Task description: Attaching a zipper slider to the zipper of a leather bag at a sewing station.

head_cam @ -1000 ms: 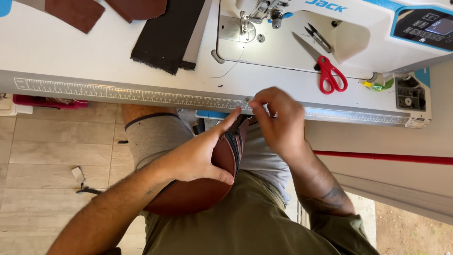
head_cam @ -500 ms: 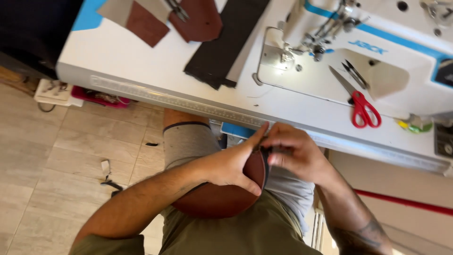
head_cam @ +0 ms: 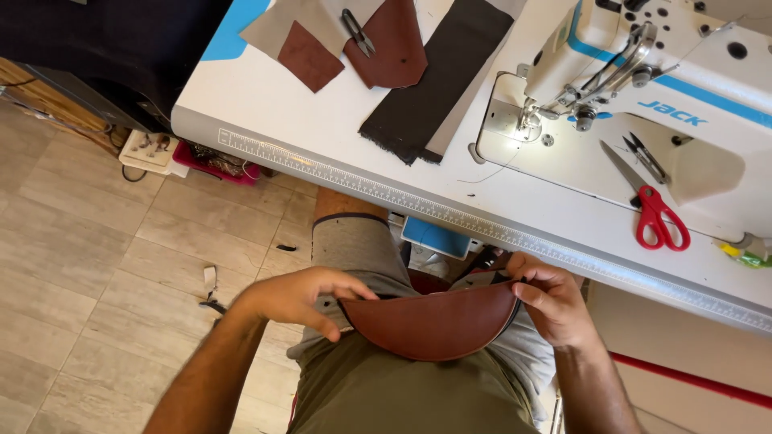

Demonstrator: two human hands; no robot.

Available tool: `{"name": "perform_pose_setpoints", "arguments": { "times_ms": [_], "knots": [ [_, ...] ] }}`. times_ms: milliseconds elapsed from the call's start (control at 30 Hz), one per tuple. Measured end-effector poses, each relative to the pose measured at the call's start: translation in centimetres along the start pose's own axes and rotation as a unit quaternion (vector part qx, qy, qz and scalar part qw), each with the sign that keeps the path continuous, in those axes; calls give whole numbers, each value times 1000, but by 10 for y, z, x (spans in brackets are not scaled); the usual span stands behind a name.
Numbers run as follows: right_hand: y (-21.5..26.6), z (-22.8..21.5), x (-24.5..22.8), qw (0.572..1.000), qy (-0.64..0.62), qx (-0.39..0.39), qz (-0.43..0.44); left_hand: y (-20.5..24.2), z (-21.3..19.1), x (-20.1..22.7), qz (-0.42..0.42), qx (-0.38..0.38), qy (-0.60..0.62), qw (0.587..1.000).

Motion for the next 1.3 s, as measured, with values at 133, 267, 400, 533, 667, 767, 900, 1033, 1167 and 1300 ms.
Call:
{"name": "perform_pose_setpoints", "arguments": {
  "times_ms": [133,267,400,533,667,767,900,1033,1167,1300],
  "knots": [
    [12,-14,16,998,-51,47,-8,8,-19,-35,23,111,-47,992],
    [18,-9,3,993,-85,83,-2,-9,-28,-5,121,204,-63,969],
    [21,-16,20,976,-161,142,34,-32,-23,80,212,273,-65,936],
    [23,10,68,963,-181,159,121,-45,-12,182,250,213,-163,930],
    [12,42,106,971,-17,51,234,-63,6,223,206,68,-284,934],
    [1,47,104,955,165,-16,246,-81,1,191,143,37,-301,942],
    [-4,60,59,971,140,-57,186,-96,-6,133,56,48,-257,964],
    [-13,76,-2,990,32,-72,120,-95,1,116,26,34,-224,974],
    [-19,94,-55,996,-43,-77,32,-92,14,109,43,59,-212,975],
    [-15,102,-50,981,-179,-73,0,-82,30,85,5,112,-170,979]
  ]
}}
Point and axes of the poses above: each hand's wrist, its own y-axis away from the middle knuckle, its own z-axis out of the palm, x = y × z, the point moved 9 cm from there along -y, towards the middle knuckle, and after that the axes turned 11 degrees about z, right-handed, at the moved point
